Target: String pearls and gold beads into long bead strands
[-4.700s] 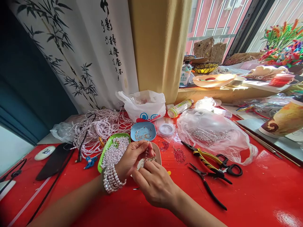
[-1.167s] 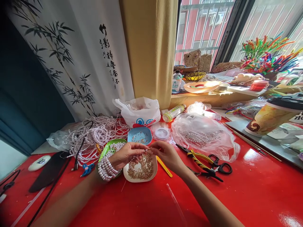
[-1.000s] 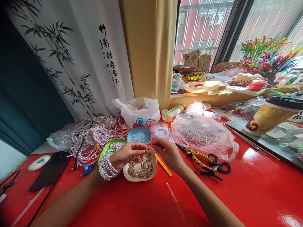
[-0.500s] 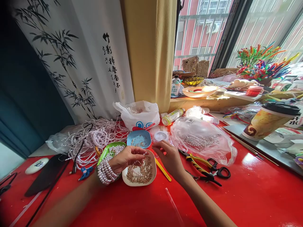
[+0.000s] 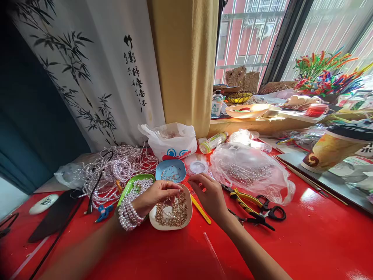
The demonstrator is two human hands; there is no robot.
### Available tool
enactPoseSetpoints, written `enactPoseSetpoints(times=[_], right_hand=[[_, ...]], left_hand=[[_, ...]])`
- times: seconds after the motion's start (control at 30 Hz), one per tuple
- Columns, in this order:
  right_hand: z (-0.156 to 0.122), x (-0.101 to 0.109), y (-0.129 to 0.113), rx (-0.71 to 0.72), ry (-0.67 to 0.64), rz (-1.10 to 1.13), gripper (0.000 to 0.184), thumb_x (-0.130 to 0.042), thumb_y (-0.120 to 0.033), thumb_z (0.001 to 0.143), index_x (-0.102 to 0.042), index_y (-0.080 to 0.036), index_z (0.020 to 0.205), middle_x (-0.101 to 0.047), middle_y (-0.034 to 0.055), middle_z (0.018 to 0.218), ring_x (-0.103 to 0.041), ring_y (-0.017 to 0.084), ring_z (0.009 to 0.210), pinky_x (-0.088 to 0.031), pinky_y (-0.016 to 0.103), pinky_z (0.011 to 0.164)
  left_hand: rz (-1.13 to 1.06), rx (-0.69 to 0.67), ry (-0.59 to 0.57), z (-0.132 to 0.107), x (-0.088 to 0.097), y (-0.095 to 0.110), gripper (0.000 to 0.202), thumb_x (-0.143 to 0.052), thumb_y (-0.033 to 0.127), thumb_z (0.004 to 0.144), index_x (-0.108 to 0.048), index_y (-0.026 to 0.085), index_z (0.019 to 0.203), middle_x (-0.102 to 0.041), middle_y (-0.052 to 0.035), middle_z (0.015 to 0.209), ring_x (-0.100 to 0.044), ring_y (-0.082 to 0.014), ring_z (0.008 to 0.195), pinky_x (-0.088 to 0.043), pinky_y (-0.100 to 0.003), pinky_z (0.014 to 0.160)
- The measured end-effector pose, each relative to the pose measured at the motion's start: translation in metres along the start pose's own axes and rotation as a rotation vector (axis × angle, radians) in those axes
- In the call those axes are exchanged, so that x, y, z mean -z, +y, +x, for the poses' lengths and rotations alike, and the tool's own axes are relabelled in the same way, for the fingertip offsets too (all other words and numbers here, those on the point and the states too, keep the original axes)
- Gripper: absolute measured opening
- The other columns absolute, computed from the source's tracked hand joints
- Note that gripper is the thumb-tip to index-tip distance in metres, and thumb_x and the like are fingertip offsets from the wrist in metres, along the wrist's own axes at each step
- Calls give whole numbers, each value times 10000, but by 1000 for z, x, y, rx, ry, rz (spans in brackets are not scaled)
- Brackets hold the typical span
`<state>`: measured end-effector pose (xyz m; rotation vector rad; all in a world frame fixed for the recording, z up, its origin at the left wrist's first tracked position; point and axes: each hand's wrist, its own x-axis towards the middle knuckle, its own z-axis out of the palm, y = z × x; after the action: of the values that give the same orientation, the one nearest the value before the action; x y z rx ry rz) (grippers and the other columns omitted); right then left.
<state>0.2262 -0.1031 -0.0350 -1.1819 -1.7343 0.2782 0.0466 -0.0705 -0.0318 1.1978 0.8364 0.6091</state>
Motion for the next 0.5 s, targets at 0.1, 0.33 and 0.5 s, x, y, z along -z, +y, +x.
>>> enactPoseSetpoints(times=[0.1, 0.33, 0.5], right_hand=[[1, -1, 2, -21, 5, 32, 75, -511, -225, 773, -576, -188, 761, -603, 5, 702, -537, 107, 618, -420, 220, 548], [1, -4, 4, -72, 6, 74, 82, -518, -237, 763, -580, -186, 744, -610, 4, 693, -548, 108, 596, -430, 220, 551], [0, -4, 7, -142, 0, 101, 103, -513, -257, 765, -581, -182, 749, -603, 8, 700, -543, 114, 611, -425, 231, 575]], left_hand=[[23, -24, -2, 0, 0, 0, 334, -669, 325, 605, -636, 120, 867, -605, -42, 718, -517, -93, 595, -412, -206, 539], [71, -27, -5, 0, -1, 3, 220, -683, 279, 588, -654, 119, 736, -614, -36, 674, -527, -98, 610, -401, -206, 567], [32, -55, -12, -1, 0, 2, 199, -679, 271, 599, -639, 123, 725, -606, -36, 706, -525, -102, 635, -401, -223, 607]])
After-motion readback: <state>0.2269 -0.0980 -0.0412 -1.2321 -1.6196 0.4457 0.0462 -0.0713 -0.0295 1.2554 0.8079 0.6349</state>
